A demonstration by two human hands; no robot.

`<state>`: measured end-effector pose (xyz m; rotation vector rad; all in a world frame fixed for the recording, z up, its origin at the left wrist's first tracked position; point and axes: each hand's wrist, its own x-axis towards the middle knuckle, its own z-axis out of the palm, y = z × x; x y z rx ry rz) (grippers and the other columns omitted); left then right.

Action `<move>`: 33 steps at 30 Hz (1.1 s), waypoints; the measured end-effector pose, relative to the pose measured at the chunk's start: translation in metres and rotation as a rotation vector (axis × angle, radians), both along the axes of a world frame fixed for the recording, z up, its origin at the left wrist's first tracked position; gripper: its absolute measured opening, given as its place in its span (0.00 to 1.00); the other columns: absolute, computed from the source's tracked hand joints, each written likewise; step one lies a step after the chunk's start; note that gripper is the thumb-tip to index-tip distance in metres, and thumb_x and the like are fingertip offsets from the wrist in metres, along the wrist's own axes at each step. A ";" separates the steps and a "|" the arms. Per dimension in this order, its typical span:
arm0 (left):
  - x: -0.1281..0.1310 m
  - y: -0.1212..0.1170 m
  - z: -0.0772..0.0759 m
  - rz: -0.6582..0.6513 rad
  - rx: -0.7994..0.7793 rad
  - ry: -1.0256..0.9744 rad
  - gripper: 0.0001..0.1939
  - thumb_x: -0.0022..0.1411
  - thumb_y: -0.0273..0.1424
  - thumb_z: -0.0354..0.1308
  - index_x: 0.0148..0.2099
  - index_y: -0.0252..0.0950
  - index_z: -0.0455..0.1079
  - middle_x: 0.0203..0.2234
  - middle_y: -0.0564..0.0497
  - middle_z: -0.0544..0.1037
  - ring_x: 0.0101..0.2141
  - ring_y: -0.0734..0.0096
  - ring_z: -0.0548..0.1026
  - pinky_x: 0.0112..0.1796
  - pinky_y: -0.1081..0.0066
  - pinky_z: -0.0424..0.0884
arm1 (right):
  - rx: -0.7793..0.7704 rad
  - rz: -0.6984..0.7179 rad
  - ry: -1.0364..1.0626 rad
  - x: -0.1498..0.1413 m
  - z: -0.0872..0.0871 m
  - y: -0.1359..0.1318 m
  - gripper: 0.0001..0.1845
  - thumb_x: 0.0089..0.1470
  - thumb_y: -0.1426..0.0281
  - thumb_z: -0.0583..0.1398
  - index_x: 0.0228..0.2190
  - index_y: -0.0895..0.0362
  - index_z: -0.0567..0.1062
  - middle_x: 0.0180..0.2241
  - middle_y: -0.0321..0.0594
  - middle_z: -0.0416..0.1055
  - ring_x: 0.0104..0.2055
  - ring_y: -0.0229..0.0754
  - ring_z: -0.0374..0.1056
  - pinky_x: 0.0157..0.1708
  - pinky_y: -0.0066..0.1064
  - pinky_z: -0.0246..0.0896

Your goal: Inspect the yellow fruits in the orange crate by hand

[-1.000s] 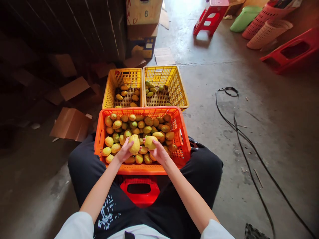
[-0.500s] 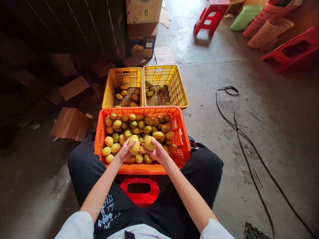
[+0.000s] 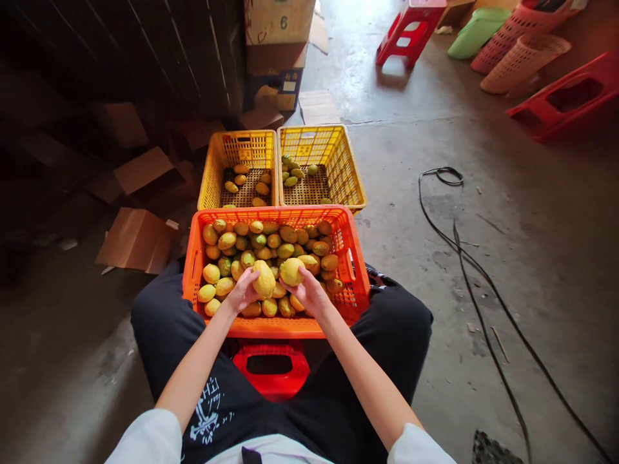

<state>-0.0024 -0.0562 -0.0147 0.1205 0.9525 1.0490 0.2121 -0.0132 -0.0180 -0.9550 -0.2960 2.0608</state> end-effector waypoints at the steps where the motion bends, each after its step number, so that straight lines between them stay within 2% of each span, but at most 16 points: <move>1: 0.001 0.000 0.002 -0.009 0.006 0.016 0.31 0.55 0.38 0.81 0.57 0.35 0.76 0.42 0.45 0.86 0.46 0.51 0.87 0.46 0.61 0.85 | 0.005 -0.003 -0.016 0.000 -0.002 -0.001 0.28 0.45 0.57 0.79 0.46 0.45 0.80 0.41 0.35 0.85 0.56 0.55 0.82 0.54 0.48 0.84; 7: 0.008 0.001 0.015 -0.023 -0.020 0.092 0.34 0.53 0.38 0.84 0.57 0.32 0.77 0.41 0.41 0.87 0.44 0.46 0.88 0.45 0.56 0.87 | -0.013 0.060 -0.052 0.001 -0.007 -0.005 0.28 0.43 0.58 0.81 0.44 0.48 0.80 0.42 0.35 0.86 0.45 0.49 0.85 0.46 0.40 0.84; 11: 0.008 0.002 0.017 0.007 -0.065 0.099 0.35 0.54 0.39 0.83 0.58 0.31 0.75 0.42 0.38 0.87 0.43 0.46 0.89 0.43 0.56 0.87 | -0.001 0.101 -0.032 0.001 -0.006 -0.006 0.28 0.47 0.60 0.80 0.46 0.48 0.78 0.40 0.34 0.85 0.42 0.48 0.85 0.42 0.38 0.83; 14: 0.008 0.002 0.016 0.013 -0.076 0.093 0.32 0.58 0.38 0.80 0.59 0.31 0.74 0.43 0.37 0.87 0.43 0.47 0.89 0.44 0.57 0.87 | -0.010 0.100 0.001 0.002 -0.005 -0.005 0.27 0.49 0.60 0.79 0.48 0.47 0.77 0.41 0.36 0.85 0.45 0.50 0.84 0.45 0.42 0.83; 18: 0.006 0.004 0.014 0.021 -0.102 -0.015 0.27 0.65 0.39 0.68 0.62 0.31 0.75 0.45 0.36 0.88 0.45 0.45 0.89 0.45 0.54 0.87 | -0.067 0.092 0.081 0.002 0.001 -0.001 0.27 0.45 0.60 0.75 0.47 0.48 0.78 0.43 0.41 0.85 0.52 0.59 0.83 0.50 0.52 0.82; 22: 0.005 0.006 0.013 0.034 -0.087 -0.101 0.29 0.64 0.37 0.60 0.64 0.29 0.75 0.50 0.34 0.88 0.50 0.42 0.88 0.47 0.52 0.86 | -0.047 0.073 0.136 -0.002 0.011 0.001 0.32 0.42 0.61 0.72 0.51 0.49 0.78 0.47 0.46 0.86 0.55 0.64 0.82 0.52 0.59 0.81; 27: 0.003 0.006 0.012 0.023 -0.033 -0.050 0.31 0.63 0.38 0.65 0.66 0.32 0.72 0.50 0.36 0.88 0.51 0.43 0.88 0.47 0.55 0.86 | -0.022 0.022 0.070 -0.005 0.018 0.000 0.35 0.41 0.60 0.75 0.53 0.44 0.76 0.46 0.40 0.85 0.54 0.61 0.82 0.52 0.54 0.81; 30: 0.004 0.003 0.012 0.024 -0.014 -0.005 0.31 0.58 0.37 0.72 0.61 0.35 0.71 0.46 0.40 0.88 0.48 0.45 0.89 0.46 0.57 0.86 | -0.024 0.008 0.046 -0.002 0.019 -0.001 0.35 0.42 0.60 0.76 0.53 0.43 0.76 0.43 0.36 0.83 0.53 0.58 0.82 0.50 0.50 0.82; 33: 0.007 0.000 0.012 0.049 0.000 0.051 0.32 0.53 0.35 0.78 0.57 0.37 0.69 0.43 0.45 0.86 0.46 0.47 0.89 0.46 0.57 0.86 | -0.047 -0.037 0.023 0.000 0.018 -0.003 0.36 0.41 0.63 0.77 0.53 0.42 0.76 0.39 0.32 0.80 0.48 0.53 0.82 0.50 0.48 0.82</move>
